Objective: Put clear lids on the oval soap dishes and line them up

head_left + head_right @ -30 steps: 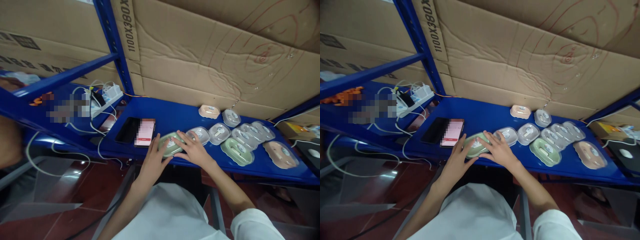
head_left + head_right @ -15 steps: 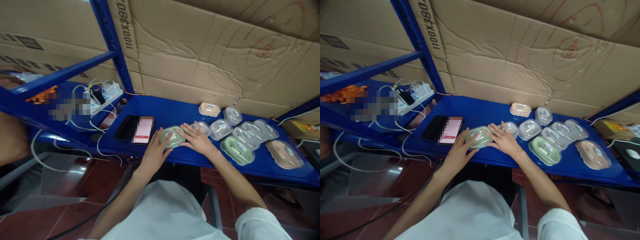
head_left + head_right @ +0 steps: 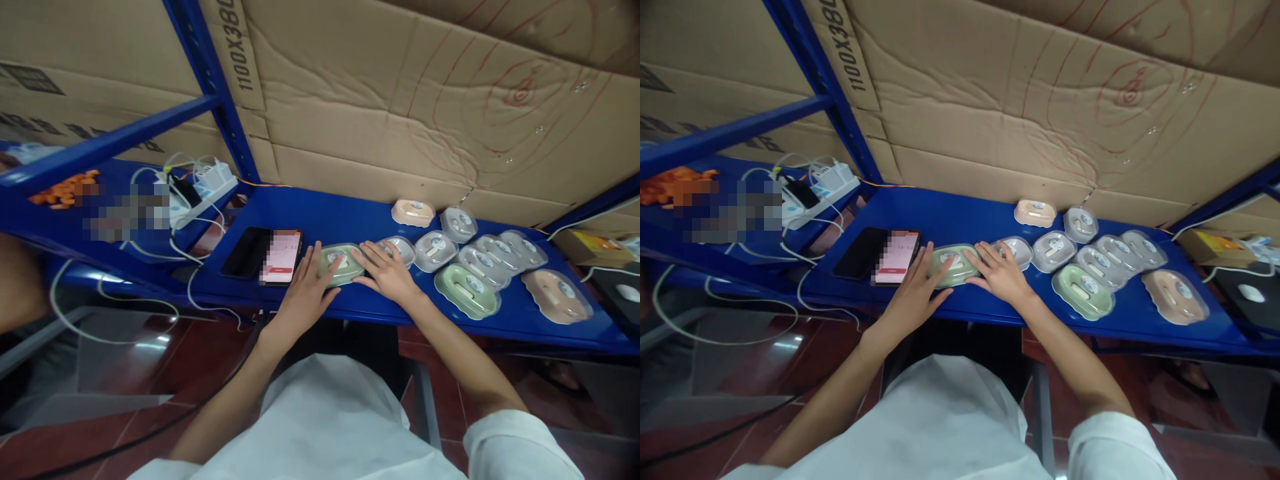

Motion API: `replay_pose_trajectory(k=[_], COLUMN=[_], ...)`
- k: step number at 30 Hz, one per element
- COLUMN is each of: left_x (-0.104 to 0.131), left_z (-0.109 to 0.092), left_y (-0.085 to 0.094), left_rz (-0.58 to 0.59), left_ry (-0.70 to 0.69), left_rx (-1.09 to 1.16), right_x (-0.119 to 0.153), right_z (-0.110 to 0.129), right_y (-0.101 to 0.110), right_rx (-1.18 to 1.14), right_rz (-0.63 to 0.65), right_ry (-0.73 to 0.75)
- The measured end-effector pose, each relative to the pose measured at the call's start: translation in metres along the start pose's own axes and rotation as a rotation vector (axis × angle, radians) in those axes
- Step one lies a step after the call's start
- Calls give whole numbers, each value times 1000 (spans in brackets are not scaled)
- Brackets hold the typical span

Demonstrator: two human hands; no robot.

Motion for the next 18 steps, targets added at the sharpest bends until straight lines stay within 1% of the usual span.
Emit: replay_pose_trajectory(k=[4,6,8,11,13,15,18], left_x=[7,9,13,24,32,38,37], left_z=[-21,-25,-20,-1,11,17,13], left_y=[12,17,21,27,28,27,24], left_rz=[-4,-32,-115,-315,-407,-434,-392], left_ry=[-11,9,53,163,228,254,234], left_rx=[13,33,49,63,58,49,57], right_x=[0,0,1,2,1,0,1], right_z=[1,0,0,-1,0,1,-1], right_y=[3,3,4,3,2,2,7], right_rx=[-10,-20,-35,-58,-66,-71,-107], right_rz=[27,42,63,92,98,92,62], right_ry=[-27,-33,-48,-76,-90,-99,-84])
Point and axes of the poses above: each hand's wrist, its own x-axis away from the middle knuckle, its own y-axis out of the back of the hand, z = x × y, the point moved 3 cm from there along -x, towards the middle knuckle, and after that the axes turned 8 degrees about z, right-handed, at the moved point
